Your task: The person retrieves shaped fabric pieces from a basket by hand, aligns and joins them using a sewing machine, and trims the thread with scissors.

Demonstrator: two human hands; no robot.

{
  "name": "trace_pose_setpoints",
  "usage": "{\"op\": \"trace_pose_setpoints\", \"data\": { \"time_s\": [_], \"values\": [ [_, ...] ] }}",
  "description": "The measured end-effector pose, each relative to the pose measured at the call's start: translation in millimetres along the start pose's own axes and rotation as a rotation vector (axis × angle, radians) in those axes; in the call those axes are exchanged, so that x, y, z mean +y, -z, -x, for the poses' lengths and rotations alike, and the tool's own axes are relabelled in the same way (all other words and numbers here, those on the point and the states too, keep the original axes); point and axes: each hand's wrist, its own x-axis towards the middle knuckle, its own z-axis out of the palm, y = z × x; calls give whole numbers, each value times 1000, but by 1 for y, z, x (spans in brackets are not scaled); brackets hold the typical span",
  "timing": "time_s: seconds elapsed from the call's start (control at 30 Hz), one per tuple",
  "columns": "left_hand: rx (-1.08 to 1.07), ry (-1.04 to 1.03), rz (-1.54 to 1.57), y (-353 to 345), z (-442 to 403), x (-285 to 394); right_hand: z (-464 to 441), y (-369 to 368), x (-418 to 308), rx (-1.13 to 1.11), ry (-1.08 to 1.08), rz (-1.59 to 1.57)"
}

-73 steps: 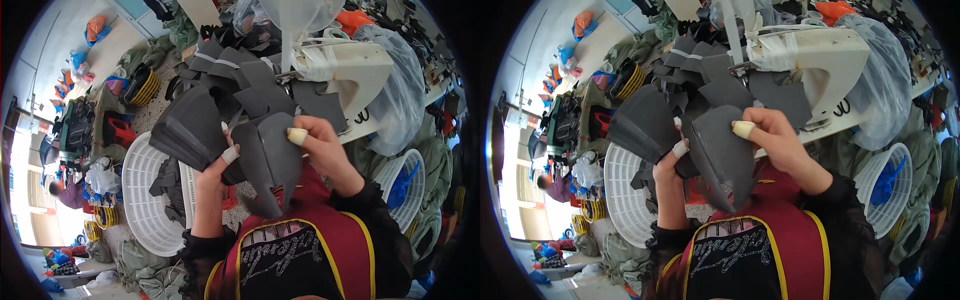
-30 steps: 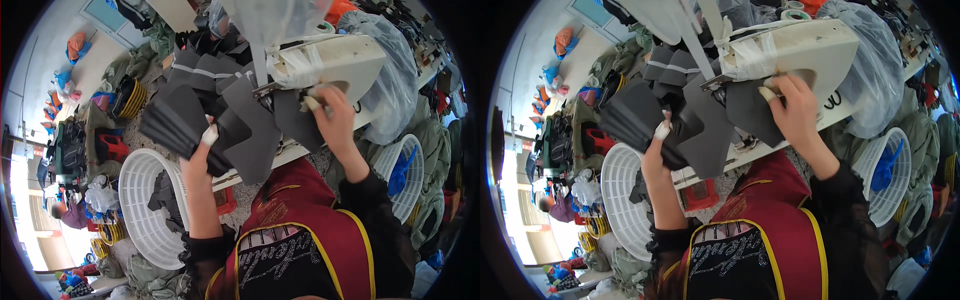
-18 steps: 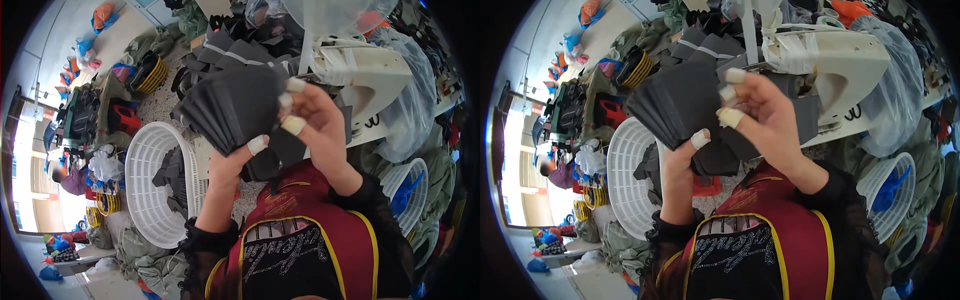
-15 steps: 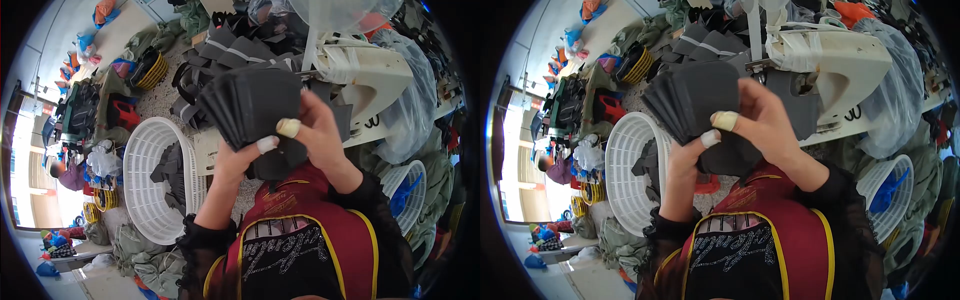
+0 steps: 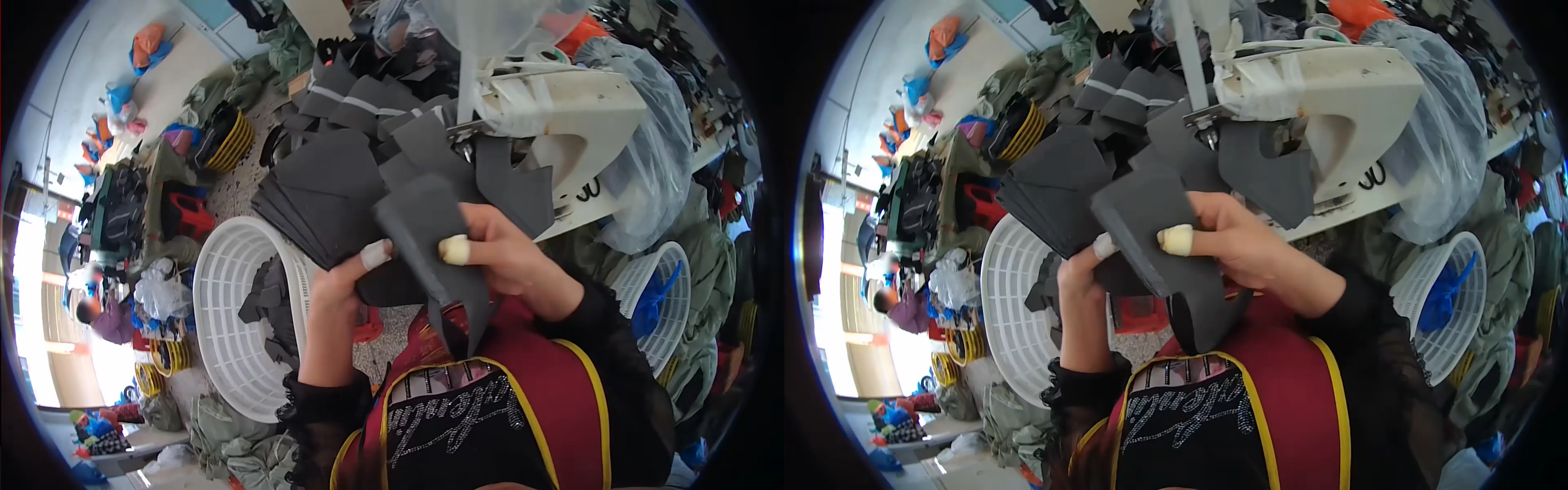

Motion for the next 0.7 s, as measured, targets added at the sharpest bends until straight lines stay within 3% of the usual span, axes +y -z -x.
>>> {"op": "trace_pose_setpoints", "data": {
  "time_s": [0.1, 0.17, 0.2, 0.27, 0.47, 0.7],
  "values": [
    [79, -47, 77, -18, -8, -3, 4, 14, -7, 39, 111, 201],
    [68, -103, -69, -20, -13, -5, 13, 29, -18, 110, 171, 365],
    [63, -130, -140, -22, -15, -6, 13, 29, -17, 218, 307, 342],
    [109, -187, -152, -30, -23, -9, 21, 45, -26, 385, 278, 320],
    [184, -121, -10, -42, -52, -27, 10, 76, -16, 522, 347, 108],
    [146, -64, 68, -37, -73, -34, -4, 95, -20, 535, 288, 97]
  ]
}}
